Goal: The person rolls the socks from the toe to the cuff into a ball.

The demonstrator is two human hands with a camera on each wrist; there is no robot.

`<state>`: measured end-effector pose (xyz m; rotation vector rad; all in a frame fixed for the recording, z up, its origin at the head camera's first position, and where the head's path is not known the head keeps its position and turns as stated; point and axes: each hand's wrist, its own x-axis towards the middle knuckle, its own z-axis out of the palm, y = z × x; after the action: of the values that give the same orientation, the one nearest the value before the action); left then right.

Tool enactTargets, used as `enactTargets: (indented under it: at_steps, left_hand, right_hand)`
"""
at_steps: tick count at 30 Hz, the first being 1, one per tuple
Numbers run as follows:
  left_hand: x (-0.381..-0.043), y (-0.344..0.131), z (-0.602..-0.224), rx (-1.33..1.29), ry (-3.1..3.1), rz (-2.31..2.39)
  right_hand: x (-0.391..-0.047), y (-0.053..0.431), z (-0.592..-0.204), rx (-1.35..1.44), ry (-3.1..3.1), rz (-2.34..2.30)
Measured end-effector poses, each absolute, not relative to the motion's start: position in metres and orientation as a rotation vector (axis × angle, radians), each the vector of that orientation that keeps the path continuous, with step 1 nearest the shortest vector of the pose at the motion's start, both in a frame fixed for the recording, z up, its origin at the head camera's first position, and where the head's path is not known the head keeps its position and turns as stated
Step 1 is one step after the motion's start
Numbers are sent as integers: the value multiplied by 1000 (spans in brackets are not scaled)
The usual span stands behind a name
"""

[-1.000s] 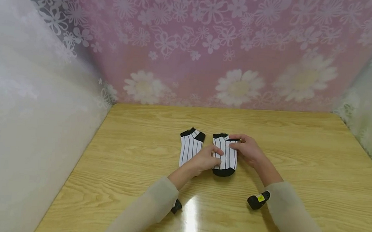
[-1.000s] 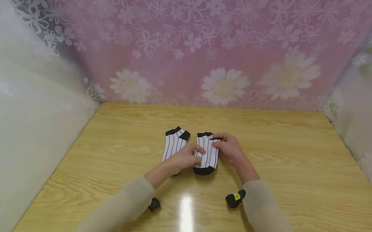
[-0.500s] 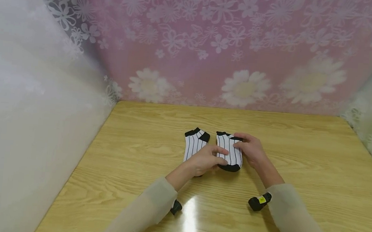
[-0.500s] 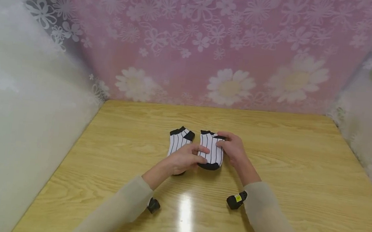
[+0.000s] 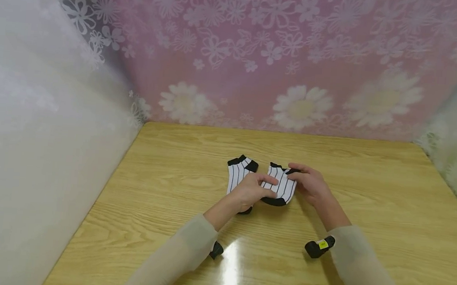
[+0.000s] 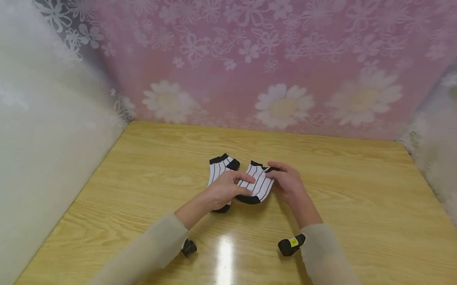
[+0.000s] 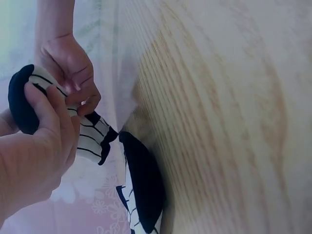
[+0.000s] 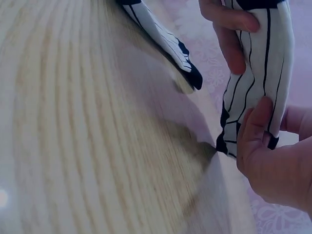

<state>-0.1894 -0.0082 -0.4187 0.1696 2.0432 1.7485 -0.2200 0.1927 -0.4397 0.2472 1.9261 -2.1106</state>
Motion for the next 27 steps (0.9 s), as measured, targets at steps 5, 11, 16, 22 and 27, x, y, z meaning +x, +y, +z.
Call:
enactTargets:
  at_steps: [5,11,16,22,27]
  left_hand:
    - [-185,-12,-417,216,2071,1688]
    - [-181,-16,-413,220,2108,1669]
    - [-177,-19,-409,256,2171,1662]
    - [-173,-22,-412,293,2243,1686]
    - [-172,-24,-415,348,2283,1668]
  right_hand:
    - [-218,192,-440,191,1924,-2102]
    - [-215,190,-435,194,1943,-2083]
    - [-214,188,-432,182,1920,-2104]
    - [-214,186,-431,107,1884,-2207]
    - [-212,184,-430,90,1863,-2262]
